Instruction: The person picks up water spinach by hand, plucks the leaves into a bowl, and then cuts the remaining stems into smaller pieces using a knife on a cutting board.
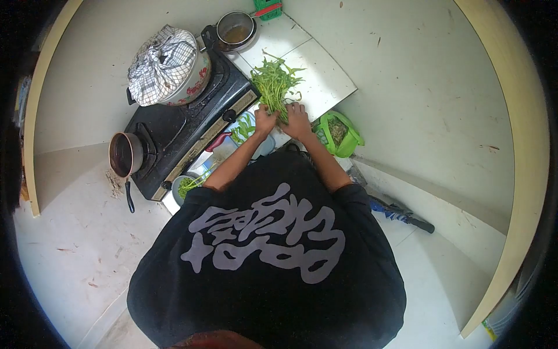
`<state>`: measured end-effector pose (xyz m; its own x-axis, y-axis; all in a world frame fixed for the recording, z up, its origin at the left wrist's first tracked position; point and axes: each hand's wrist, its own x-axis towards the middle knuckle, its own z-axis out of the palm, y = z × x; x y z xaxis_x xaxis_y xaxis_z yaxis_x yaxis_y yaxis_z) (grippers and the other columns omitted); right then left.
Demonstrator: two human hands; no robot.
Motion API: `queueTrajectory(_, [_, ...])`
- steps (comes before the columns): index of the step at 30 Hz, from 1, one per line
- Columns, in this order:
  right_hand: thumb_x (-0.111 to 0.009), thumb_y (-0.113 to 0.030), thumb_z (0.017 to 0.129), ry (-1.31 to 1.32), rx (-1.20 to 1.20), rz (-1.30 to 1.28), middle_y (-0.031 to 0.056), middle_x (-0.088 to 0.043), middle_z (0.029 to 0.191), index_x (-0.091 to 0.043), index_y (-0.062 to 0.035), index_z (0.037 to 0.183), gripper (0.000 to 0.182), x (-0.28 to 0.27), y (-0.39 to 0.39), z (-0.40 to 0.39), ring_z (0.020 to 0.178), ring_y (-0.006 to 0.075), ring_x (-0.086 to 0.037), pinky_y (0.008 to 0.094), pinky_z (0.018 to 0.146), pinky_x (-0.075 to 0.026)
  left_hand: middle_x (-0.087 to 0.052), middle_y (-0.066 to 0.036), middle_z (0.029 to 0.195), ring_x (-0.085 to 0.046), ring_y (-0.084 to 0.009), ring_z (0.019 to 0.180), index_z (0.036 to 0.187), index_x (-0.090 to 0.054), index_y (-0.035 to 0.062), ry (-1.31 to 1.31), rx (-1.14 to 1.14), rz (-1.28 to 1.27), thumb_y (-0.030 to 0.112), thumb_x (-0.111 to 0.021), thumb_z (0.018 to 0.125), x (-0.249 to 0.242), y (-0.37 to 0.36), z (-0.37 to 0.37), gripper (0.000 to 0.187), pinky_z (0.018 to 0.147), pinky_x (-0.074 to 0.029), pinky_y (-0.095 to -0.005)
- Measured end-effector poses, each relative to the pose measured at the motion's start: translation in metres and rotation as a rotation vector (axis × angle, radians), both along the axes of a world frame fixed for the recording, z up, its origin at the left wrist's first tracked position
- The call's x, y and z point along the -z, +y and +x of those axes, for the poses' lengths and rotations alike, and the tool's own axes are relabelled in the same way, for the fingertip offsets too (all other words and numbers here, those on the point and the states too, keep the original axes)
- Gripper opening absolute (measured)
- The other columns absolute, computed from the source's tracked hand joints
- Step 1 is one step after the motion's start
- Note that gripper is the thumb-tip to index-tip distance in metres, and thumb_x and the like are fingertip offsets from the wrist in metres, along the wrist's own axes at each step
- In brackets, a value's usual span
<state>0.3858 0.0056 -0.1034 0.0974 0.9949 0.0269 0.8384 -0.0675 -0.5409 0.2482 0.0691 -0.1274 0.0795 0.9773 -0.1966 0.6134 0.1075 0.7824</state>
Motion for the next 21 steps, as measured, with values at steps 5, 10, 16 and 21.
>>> queueTrajectory(5, [-0.078, -0.033, 0.08, -0.076, 0.012, -0.141, 0.0187, -0.048, 0.132, -0.046, -0.0012, 0.136, 0.072, -0.019, 0.001, -0.01, 0.124, 0.0385, -0.05, 0.0587, 0.094, -0.047, -0.07, -0.021, 0.1, -0.066, -0.0367, 0.096, 0.111, -0.068, -0.0063, -0.139, 0.023, -0.097, 0.027, -0.079, 0.082, -0.002, 0.01, 0.001, 0.045, 0.09, -0.052, -0.0416])
queueTrajectory(10, [-0.074, -0.026, 0.083, -0.114, 0.027, -0.191, 0.0195, -0.05, 0.133, -0.046, -0.0026, 0.136, 0.064, -0.005, 0.006, -0.007, 0.124, 0.0391, -0.052, 0.0577, 0.091, -0.048, -0.074, -0.021, 0.091, -0.07, -0.0319, 0.091, 0.106, -0.071, -0.0072, -0.228, -0.003, -0.128, 0.027, -0.076, 0.087, -0.021, 0.009, 0.001, 0.039, 0.084, -0.054, -0.0369])
queueTrajectory(16, [-0.069, -0.014, 0.084, 0.211, 0.14, -0.018, 0.0246, -0.06, 0.119, -0.049, -0.0011, 0.132, 0.054, 0.003, 0.01, 0.006, 0.114, 0.0428, -0.06, 0.0545, 0.094, -0.048, -0.067, -0.008, 0.117, -0.063, -0.018, 0.108, 0.127, -0.065, 0.0031, -0.477, 0.07, -0.33, 0.033, -0.072, 0.096, -0.024, 0.01, -0.006, 0.043, 0.092, -0.051, -0.0331])
queueTrajectory(21, [-0.066, -0.006, 0.083, 0.33, 0.242, 0.078, 0.0272, -0.062, 0.114, -0.053, 0.0012, 0.128, 0.047, 0.001, 0.008, 0.014, 0.111, 0.0445, -0.061, 0.0499, 0.1, -0.047, -0.061, -0.009, 0.13, -0.059, -0.0194, 0.118, 0.136, -0.059, 0.0064, -0.644, 0.177, -0.474, 0.032, -0.07, 0.098, -0.046, 0.008, -0.005, 0.047, 0.1, -0.049, -0.0348])
